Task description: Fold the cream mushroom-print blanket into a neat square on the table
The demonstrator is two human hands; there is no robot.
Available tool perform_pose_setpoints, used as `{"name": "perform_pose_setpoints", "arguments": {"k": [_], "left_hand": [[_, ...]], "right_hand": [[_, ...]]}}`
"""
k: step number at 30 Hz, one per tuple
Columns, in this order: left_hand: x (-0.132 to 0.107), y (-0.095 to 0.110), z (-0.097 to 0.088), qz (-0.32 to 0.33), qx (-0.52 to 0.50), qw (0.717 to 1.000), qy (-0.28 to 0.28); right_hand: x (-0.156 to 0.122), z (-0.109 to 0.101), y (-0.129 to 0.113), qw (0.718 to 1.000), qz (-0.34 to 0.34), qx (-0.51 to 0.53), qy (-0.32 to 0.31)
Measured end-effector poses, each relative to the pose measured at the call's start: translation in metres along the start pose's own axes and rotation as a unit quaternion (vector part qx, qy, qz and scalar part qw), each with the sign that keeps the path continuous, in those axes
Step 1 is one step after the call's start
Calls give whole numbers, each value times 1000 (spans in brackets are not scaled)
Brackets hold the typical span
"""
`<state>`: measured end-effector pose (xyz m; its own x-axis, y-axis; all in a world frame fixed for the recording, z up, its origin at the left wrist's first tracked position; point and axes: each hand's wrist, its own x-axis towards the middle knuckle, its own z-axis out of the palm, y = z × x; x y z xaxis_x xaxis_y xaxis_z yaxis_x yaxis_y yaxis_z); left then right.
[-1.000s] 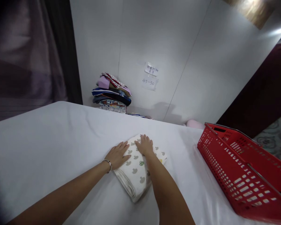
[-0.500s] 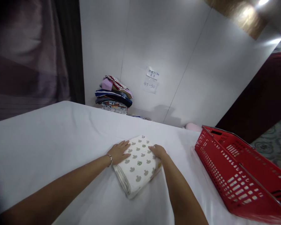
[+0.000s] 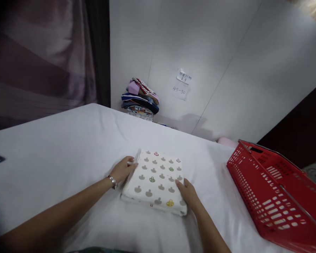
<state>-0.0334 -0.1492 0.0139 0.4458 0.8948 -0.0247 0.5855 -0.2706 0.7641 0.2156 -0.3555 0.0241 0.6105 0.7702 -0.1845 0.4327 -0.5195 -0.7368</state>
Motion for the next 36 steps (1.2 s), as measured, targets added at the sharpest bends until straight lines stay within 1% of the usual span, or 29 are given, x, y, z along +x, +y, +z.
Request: {"name": "perform_pose_setpoints", "arguments": {"k": [2,3,5,7,9,12,13,15,17,18,19,20,21,23,25,28,30,32,34,36], "left_hand": [[-22,-3,-2,-29,-40,999,-18],[-30,-4,-3,-34,-51,998,-31],[-38,-3,-7,-31,-59,996,-52],[-36,-2,-12,-28,-61,996,-57],[-29,-2,-19,-35,-62,996,-47],[-24,-4,-30,-52,-58,996,-39],[-25,-5,-32,-52,-58,996,-38],[-34,-8,-33,-48,-56,997,-24],[-47,-11,-32,-41,-40,998,10],[-54,-12,-32,-37,-27,999,30],[-61,-13,-31,-33,-14,998,48],[-66,-14,-30,-29,-2,998,60],[-70,-14,-30,-23,6,997,69],[-75,-14,-29,-8,17,997,78],[-77,-15,-29,13,28,996,79],[-76,-18,-28,42,32,996,75],[-74,-21,-27,58,22,995,74],[-71,-24,-27,66,5,995,69],[-69,-27,-27,66,-16,996,63],[-68,-28,-27,64,-40,995,62]], "right_hand": [[-3,5,5,999,-9,34,-21],[-4,8,7,999,-12,45,-22],[-7,16,8,999,-20,49,-3],[-11,27,5,998,-32,51,14],[-16,38,1,997,-42,57,22],[-26,45,-3,997,-49,59,11],[-28,44,-3,998,-48,44,4],[-31,37,0,999,-32,-21,7],[-31,29,1,994,-24,-101,44],[-30,26,-1,988,-38,-132,71],[-29,25,-5,981,-66,-154,97],[-29,26,-11,974,-107,-164,115],[-30,29,-19,966,-155,-165,121],[-34,42,-39,954,-242,-151,94],[-42,60,-61,940,-314,-132,33],[-54,89,-88,905,-410,-109,-37],[-59,105,-100,891,-439,-97,-59],[-58,115,-109,890,-442,-94,-60],[-52,120,-116,893,-436,-96,-51],[-38,121,-123,900,-422,-101,-41]]}}
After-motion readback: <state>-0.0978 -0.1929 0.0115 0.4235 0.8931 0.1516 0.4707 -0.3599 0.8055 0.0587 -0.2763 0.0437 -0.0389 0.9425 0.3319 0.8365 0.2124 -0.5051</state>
